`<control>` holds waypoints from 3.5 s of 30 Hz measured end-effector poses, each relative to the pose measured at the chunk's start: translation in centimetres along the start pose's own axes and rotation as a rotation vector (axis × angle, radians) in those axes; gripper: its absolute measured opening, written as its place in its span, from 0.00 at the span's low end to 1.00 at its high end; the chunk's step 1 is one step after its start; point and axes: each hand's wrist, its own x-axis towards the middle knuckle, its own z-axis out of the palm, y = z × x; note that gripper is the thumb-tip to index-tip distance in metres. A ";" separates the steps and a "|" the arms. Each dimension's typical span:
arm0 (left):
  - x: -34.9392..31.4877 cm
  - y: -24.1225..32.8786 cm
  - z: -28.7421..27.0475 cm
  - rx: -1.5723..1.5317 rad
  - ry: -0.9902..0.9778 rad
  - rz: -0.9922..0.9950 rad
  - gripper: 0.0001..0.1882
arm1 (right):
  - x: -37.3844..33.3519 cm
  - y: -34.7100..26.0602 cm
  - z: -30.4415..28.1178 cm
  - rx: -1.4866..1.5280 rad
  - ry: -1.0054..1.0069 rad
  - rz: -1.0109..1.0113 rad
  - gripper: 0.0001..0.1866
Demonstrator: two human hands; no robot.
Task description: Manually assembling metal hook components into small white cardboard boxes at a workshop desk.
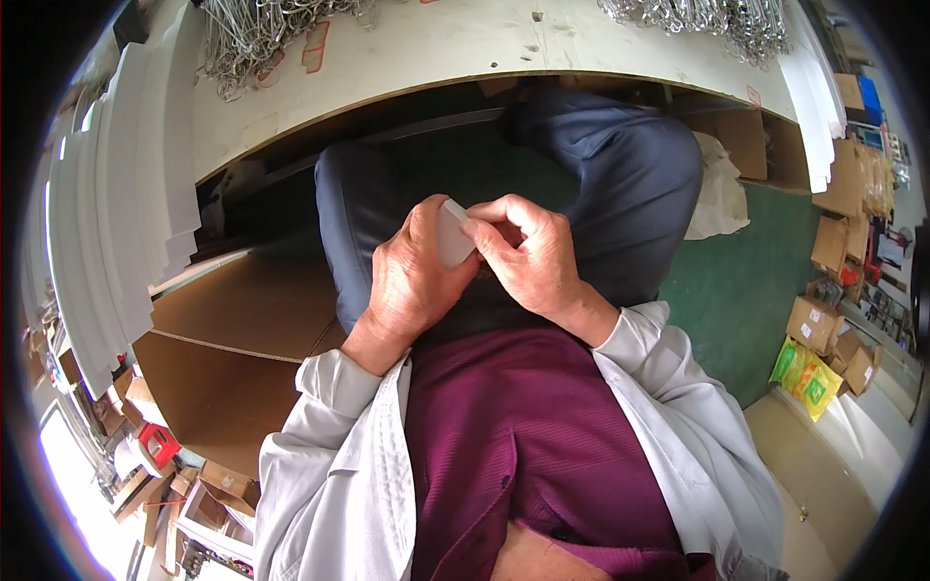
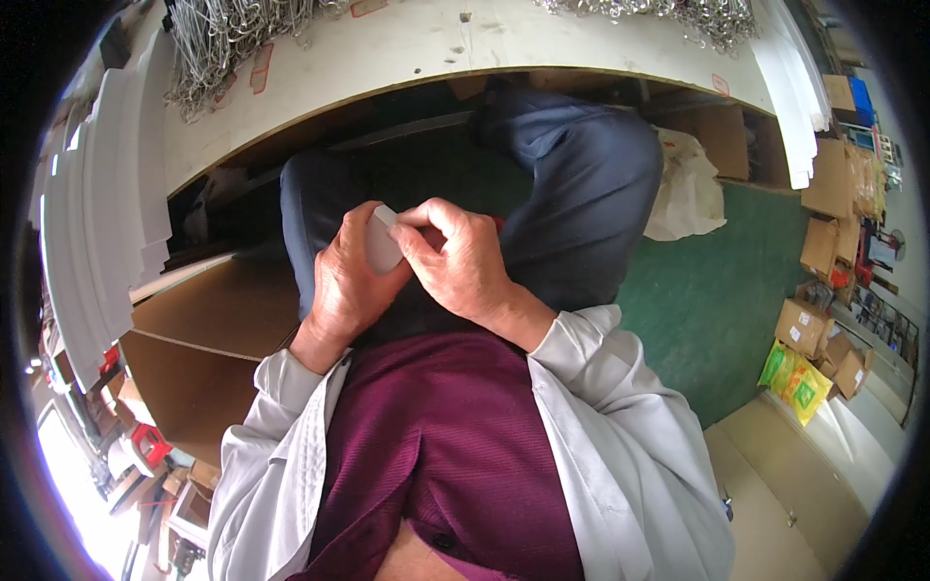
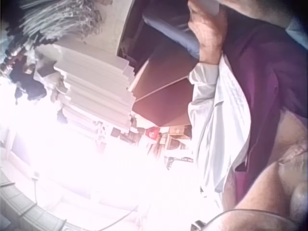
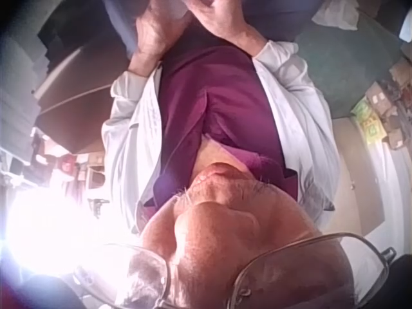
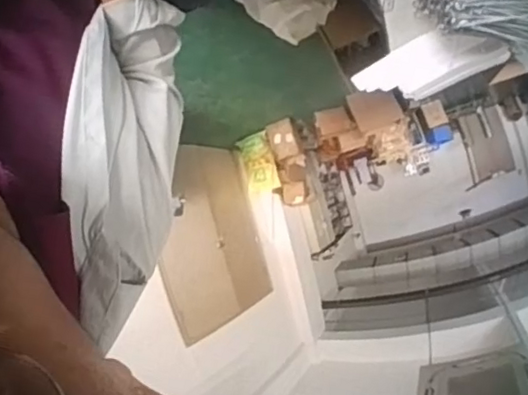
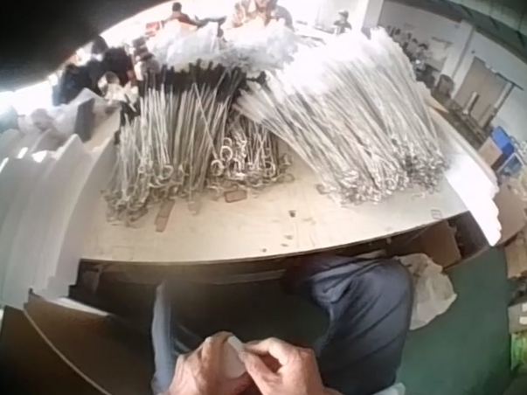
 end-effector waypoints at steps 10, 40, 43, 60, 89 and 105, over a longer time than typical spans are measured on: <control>0.0 0.1 0.5 0.005 0.086 0.059 0.33 | 0.7 -0.2 -0.1 0.281 0.025 0.282 0.07; -0.2 -0.6 -0.1 -0.069 0.147 0.123 0.30 | -0.4 0.1 0.7 -0.096 -0.124 -0.253 0.26; -1.2 -0.8 0.3 -0.007 0.184 0.107 0.30 | -0.4 -0.9 0.9 -0.133 -0.177 -0.231 0.27; -4.3 -0.9 -11.8 -0.293 -0.214 -0.180 0.16 | 4.7 -2.0 -1.3 0.358 -0.127 -0.096 0.22; -0.1 -7.7 -27.1 0.956 0.642 0.048 0.19 | 5.3 -1.4 -11.6 -0.145 0.412 -0.336 0.08; 4.8 -3.1 -7.9 0.352 0.210 0.317 0.15 | 5.6 4.4 -46.8 -1.594 0.807 0.263 0.34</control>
